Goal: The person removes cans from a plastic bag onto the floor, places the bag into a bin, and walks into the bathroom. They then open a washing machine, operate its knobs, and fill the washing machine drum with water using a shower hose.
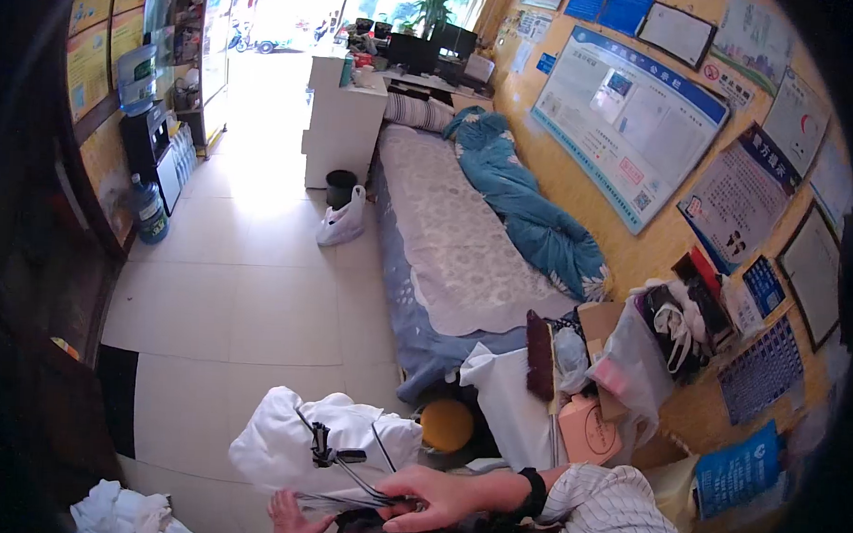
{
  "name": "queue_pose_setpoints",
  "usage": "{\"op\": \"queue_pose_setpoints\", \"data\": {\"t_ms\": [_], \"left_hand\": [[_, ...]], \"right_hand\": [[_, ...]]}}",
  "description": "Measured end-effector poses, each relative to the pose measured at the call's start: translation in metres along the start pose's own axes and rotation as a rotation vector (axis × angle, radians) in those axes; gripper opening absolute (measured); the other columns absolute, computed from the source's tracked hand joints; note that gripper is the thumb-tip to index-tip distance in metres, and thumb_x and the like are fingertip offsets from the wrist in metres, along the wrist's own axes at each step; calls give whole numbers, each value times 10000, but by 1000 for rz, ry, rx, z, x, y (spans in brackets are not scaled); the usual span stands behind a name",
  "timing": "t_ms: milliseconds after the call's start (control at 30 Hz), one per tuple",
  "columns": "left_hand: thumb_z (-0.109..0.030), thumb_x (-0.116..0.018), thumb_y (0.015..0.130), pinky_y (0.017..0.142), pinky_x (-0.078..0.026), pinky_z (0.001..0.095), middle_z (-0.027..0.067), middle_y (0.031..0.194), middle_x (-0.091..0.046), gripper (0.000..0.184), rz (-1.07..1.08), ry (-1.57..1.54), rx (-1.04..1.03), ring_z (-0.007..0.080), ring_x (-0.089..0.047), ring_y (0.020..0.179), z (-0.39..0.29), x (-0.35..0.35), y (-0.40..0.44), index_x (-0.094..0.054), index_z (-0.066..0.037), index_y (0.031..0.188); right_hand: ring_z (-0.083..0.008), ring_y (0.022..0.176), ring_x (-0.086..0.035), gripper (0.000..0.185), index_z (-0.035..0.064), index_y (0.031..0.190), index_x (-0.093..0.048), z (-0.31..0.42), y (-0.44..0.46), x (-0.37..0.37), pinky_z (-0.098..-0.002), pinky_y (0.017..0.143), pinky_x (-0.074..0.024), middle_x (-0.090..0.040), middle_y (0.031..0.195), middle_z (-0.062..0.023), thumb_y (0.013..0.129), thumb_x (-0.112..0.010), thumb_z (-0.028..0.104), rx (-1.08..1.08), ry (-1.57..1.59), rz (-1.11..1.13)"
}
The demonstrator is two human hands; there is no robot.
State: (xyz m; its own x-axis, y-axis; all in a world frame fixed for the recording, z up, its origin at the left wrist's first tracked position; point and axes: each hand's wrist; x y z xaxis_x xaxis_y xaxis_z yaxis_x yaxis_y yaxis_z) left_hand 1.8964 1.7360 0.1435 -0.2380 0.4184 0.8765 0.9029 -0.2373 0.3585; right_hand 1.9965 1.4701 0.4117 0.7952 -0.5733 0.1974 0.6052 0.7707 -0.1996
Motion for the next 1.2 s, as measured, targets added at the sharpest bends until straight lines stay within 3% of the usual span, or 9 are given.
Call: {"op": "queue_pose_setpoints", "data": {"t_ms": [67,200,367,467,567,667,967,1067,1200], "left_hand": [[-372,-658,851,687,-492,332,107,907,-653,392,-46,-115,-23,192,-576,742,-36,72,89,-627,-42,1060],[-314,-800,639,953,-357,425,175,1206,-498,739,-27,-698,-85,353,-459,1130,-62,59,157,-451,-20,1220],[-207,-658,816,588,-461,341,104,659,-589,167,466,-1084,-382,192,-607,653,-67,33,175,-669,-42,801],[-195,-640,839,576,-445,289,72,678,-617,171,743,-1195,-19,99,-559,654,-65,15,165,-676,-30,869],[-199,-626,858,553,-426,249,-11,662,-622,183,925,-1390,-12,38,-497,646,-80,49,180,-687,-31,894],[-204,-633,855,555,-431,243,-68,662,-603,185,1135,-1017,-104,32,-489,631,-72,51,191,-695,-35,899],[-206,-682,839,586,-438,242,-29,697,-615,190,1343,-901,109,44,-510,646,-82,44,187,-680,-16,847],[-347,-671,845,649,-463,289,67,763,-640,340,1344,-918,84,107,-528,688,-100,73,195,-666,-10,888],[-336,-665,852,605,-440,271,17,673,-610,338,1255,-773,-35,68,-492,649,-98,54,184,-665,1,815]], "right_hand": [[-125,592,-450,306,30,831,-534,-1,2,-6,-287,526,-359,-475,658,-23,841,-619,324,-19,19,10],[-143,580,-462,323,8,819,-512,-7,5,-11,-305,527,-373,-481,649,-38,842,-621,311,50,-81,22],[-156,583,-473,324,-2,828,-500,-7,-11,-8,-315,540,-383,-490,650,-61,841,-622,299,11,-159,-13],[-156,598,-487,321,-11,865,-518,-16,-18,-8,-322,556,-392,-525,676,-74,845,-613,294,-49,-73,-136],[-146,624,-504,335,-21,880,-542,-27,-21,-11,-332,581,-409,-563,697,-82,854,-597,309,16,-6,-261],[-140,644,-511,371,-24,874,-560,-57,-22,-14,-343,605,-422,-583,705,-91,859,-588,345,-129,-91,-246],[-144,686,-531,460,-37,867,-585,-114,-21,-24,-345,637,-431,-611,722,-115,845,-607,422,-245,-30,-235],[-138,703,-533,476,-41,882,-593,-116,-28,-29,-344,648,-433,-627,747,-114,850,-599,434,-191,102,-244],[-133,714,-529,481,-43,896,-590,-124,-34,-33,-344,653,-434,-624,760,-106,856,-594,435,-233,108,-214]]}}
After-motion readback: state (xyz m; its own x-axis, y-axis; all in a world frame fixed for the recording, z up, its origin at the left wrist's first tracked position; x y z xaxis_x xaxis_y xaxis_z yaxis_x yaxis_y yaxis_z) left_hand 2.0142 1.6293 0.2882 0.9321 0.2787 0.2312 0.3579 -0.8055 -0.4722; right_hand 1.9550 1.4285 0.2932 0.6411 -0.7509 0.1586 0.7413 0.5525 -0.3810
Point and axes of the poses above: each hand's wrist, its own y-axis towards the middle knuckle, its own x-axis out of the back of the hand, z = x × y
